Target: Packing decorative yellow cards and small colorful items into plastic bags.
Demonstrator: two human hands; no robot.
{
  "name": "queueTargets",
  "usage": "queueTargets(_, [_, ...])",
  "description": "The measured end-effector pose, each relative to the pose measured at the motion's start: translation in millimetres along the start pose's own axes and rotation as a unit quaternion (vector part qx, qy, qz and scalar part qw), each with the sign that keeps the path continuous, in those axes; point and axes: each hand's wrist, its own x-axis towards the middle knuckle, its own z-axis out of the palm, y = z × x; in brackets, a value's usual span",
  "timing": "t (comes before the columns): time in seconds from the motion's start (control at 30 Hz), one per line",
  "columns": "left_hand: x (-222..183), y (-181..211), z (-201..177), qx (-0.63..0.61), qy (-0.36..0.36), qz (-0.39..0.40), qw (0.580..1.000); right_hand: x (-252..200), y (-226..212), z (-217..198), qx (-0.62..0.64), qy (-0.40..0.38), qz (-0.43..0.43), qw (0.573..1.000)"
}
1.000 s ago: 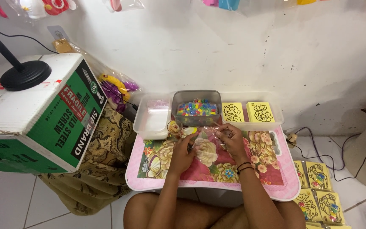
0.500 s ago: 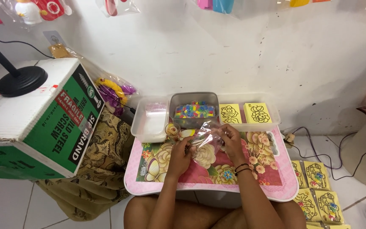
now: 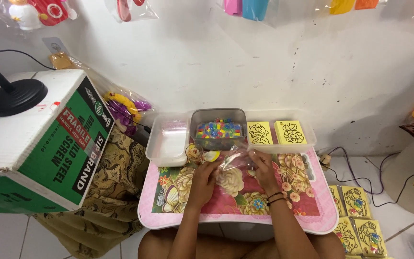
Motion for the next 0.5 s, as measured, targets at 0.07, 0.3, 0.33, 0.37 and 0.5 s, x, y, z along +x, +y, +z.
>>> queueTargets(0.07, [0.9, 0.4, 0.1, -0.009, 0.004, -0.001, 1.000, 8.7, 11.9, -9.0, 0.013, -0.040, 0.004, 0.999])
queueTargets(0.3, [0.7, 12.8, -5.7, -0.047, 0.014, -0.015, 0.999, 7.6, 41.1, -22.5, 0.067, -0.064, 0.088, 0.992])
queueTargets(0.33, [1.2, 15.8, -7.8, -0.095, 0.024, -0.037, 0.995, 9.7, 51.1, -28.9, 0.079, -0.052, 0.094, 0.991])
queueTargets(0.37, [1.7, 18.9, -9.9, -0.143, 0.034, -0.058, 0.987, 11.8, 61.0, -35.4, 0.092, -0.040, 0.099, 0.990])
queueTargets(0.5, [-3.7, 6.7, -2.7, -0.227, 0.042, -0.105, 0.967, 17.4, 84.6, -48.6, 0.159, -0.007, 0.043, 0.986])
